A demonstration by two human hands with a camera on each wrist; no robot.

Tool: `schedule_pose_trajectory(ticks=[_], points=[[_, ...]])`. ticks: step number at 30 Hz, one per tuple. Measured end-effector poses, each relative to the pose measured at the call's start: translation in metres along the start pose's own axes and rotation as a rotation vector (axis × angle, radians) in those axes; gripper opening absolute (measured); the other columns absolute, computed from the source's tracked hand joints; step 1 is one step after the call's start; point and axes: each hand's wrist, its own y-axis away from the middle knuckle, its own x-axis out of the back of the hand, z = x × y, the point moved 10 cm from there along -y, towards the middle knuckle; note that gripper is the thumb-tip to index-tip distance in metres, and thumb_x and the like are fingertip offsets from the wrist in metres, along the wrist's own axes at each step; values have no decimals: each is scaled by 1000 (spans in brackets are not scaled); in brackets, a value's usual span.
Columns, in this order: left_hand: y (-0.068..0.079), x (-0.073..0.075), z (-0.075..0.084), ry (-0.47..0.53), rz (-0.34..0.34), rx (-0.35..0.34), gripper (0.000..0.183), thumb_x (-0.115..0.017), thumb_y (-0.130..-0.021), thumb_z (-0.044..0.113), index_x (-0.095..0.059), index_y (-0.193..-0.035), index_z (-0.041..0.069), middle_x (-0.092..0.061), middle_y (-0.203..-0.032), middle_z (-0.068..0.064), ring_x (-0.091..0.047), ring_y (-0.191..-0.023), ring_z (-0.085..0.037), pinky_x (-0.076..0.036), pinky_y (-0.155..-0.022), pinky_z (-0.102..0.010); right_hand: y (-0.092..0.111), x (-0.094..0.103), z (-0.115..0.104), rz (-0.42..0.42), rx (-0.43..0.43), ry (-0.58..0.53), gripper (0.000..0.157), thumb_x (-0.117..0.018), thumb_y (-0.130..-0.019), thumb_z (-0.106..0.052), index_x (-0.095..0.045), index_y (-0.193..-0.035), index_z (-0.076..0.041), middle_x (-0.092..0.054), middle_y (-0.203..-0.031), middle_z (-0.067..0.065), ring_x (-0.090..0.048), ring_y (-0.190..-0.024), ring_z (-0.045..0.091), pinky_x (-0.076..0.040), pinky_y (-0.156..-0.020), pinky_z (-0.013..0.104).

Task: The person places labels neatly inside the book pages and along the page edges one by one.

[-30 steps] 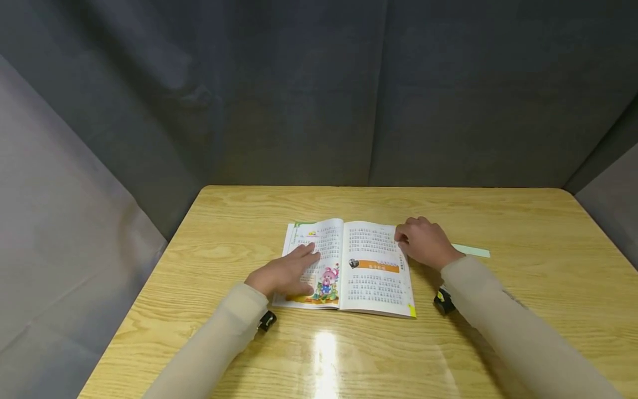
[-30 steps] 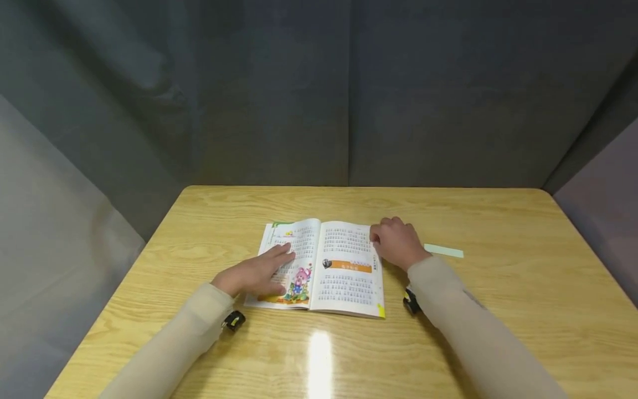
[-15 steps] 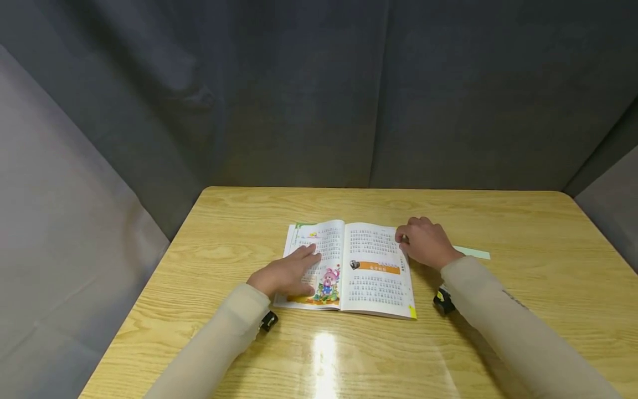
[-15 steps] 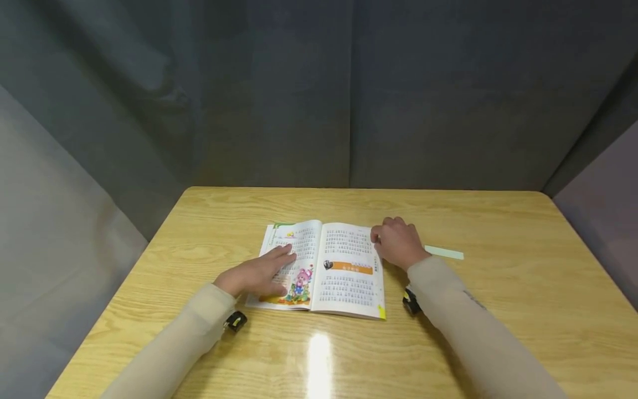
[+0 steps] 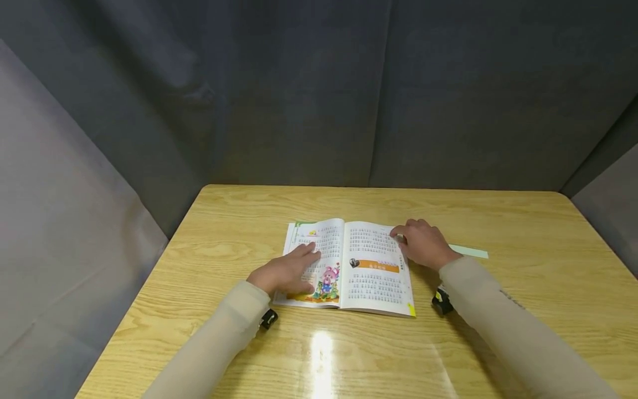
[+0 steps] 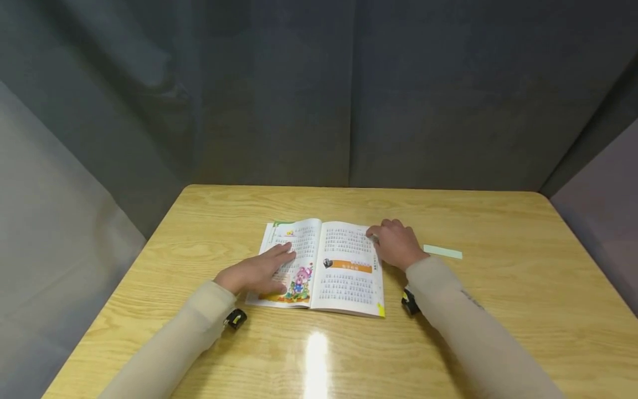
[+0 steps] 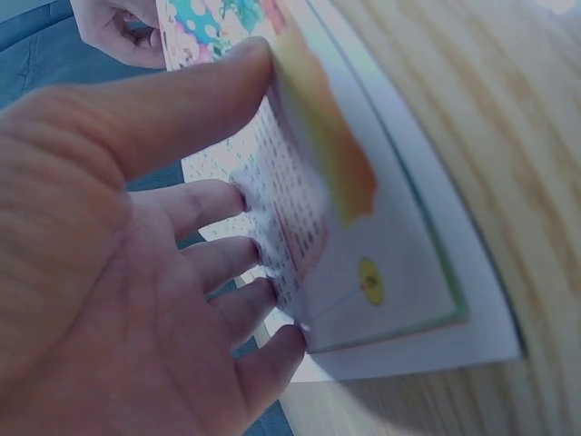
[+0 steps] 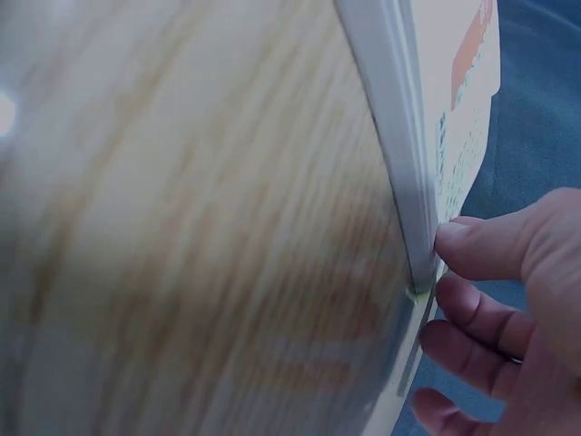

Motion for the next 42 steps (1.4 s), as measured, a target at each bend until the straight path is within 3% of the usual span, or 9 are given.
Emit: schedule_pose_trajectory(ticks=[5, 11, 17, 23, 30, 42], points=[[-3, 2, 2, -2, 7, -5, 81, -67, -95, 33, -20, -160, 22, 0, -170, 3, -1, -158, -20, -20, -127, -44, -1, 5, 1, 28, 8, 11, 14, -71, -89, -13, -75, -102, -12, -65, -89, 8, -55, -82, 26, -46, -66, 41], [-3, 1, 2, 6, 3, 0, 82, -67, -95, 32, -19, -160, 22, 1, -170, 4, -1, -158, -20, -20, -127, -44, -2, 1, 2, -5, 5, -6, 18, -67, -92, -13, -74, -108, -10, -66, -89, 9, -56, -76, 22, -44, -59, 34], [-3, -1, 4, 17, -2, 1, 82, -67, -94, 31, -19, -160, 22, 0, -170, 4, -1, -158, -20, -18, -128, -44, -3, -1, 4, -25, -1, 7, 5, -69, -90, -11, -71, -94, -10, -67, -86, 6, -54, -74, 20, -45, -62, 35], [-4, 1, 3, 11, 9, 2, 82, -67, -94, 32, -20, -160, 22, 0, -170, 4, -1, -158, -20, -19, -128, -44, -4, -3, 8, -67, -31, -5, 17, -66, -92, -13, -71, -108, -9, -71, -95, 9, -57, -74, 19, -45, -59, 34], [-5, 0, 4, 19, 5, -13, 81, -67, -95, 31, -20, -160, 22, 0, -170, 4, -1, -158, -20, -19, -127, -44, -4, 6, 12, -81, -8, -58, 7, -68, -91, -14, -74, -88, -13, -69, -86, 5, -54, -74, 18, -44, -64, 34], [-6, 3, 5, 19, 11, -30, 81, -68, -94, 28, -22, -160, 18, -3, -170, 0, -3, -158, -23, -18, -128, -44, 12, 22, 39, -77, -61, -152, 13, -63, -94, -18, -72, -94, -9, -69, -86, 5, -50, -68, 16, -42, -64, 31]])
